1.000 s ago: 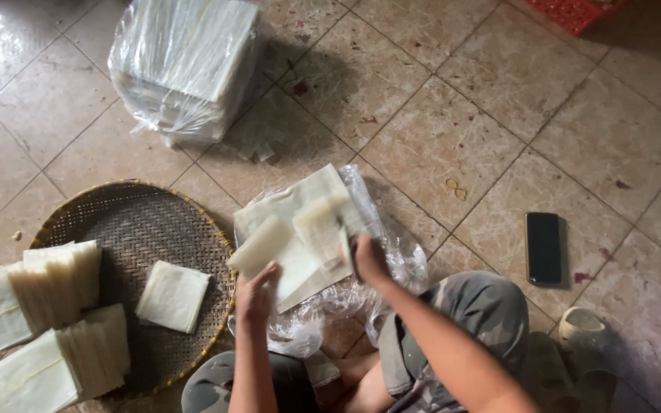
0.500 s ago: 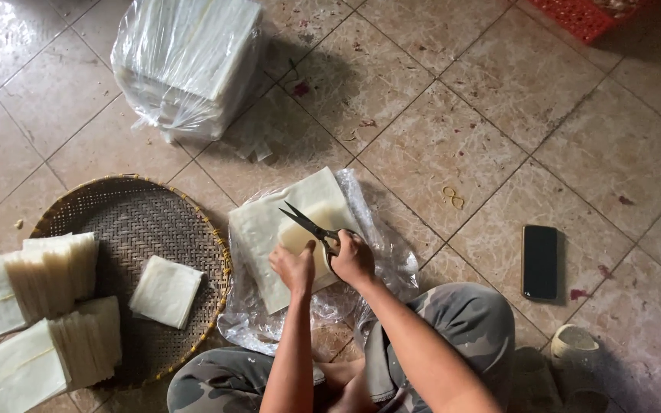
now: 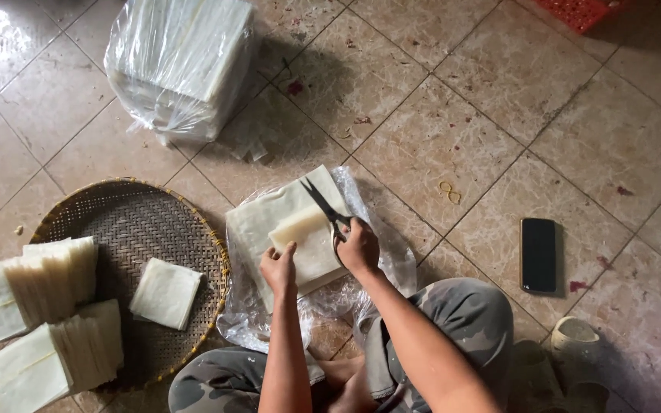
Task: Trimming the edges of stacks of thin white sheets with scissors and stacking them in a basket
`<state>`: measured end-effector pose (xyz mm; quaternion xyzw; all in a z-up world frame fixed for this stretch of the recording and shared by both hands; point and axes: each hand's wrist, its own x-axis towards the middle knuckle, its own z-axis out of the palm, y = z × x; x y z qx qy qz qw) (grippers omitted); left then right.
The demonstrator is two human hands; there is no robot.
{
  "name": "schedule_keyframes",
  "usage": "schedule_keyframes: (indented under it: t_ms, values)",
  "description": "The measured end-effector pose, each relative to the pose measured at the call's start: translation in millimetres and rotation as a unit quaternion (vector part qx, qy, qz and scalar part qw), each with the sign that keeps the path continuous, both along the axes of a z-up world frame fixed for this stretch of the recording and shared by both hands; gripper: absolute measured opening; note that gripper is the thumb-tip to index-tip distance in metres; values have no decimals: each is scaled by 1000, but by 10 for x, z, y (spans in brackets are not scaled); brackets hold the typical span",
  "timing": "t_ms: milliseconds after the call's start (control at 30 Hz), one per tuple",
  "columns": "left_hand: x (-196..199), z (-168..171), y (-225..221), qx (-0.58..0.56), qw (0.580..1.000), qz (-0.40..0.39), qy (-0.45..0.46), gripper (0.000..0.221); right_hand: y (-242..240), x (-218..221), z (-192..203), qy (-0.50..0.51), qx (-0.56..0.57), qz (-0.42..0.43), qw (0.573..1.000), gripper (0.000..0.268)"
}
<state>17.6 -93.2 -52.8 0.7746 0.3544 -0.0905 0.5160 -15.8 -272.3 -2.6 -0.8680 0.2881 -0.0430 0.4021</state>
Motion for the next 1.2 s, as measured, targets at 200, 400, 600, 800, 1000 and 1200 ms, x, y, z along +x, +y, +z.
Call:
schedule_keyframes:
  t_ms: [200,400,600,800,1000,1200]
  values:
    - [63,-192,81,20,997,-71,16,60,100,-60,-68,-19,-6,85,996,18]
    - [106,-108,42,-7,997,-68,29,40,58,-52,-5,28,35,60,997,18]
    - [86,438,-285,-97,990,-99,-14,51,2,35,155,105,82,-9,991,14]
    - [-16,444,-432,43,988,-146,-38,61,35,36,308,123,75,-32,989,20]
    - [-16,343,-337,-103,992,-68,-20,47,12,40,483,128,93,-49,986,19]
    - [145,591,1185,-86,996,8,-27,45,-217,-2,-225,97,172,-60,979,21]
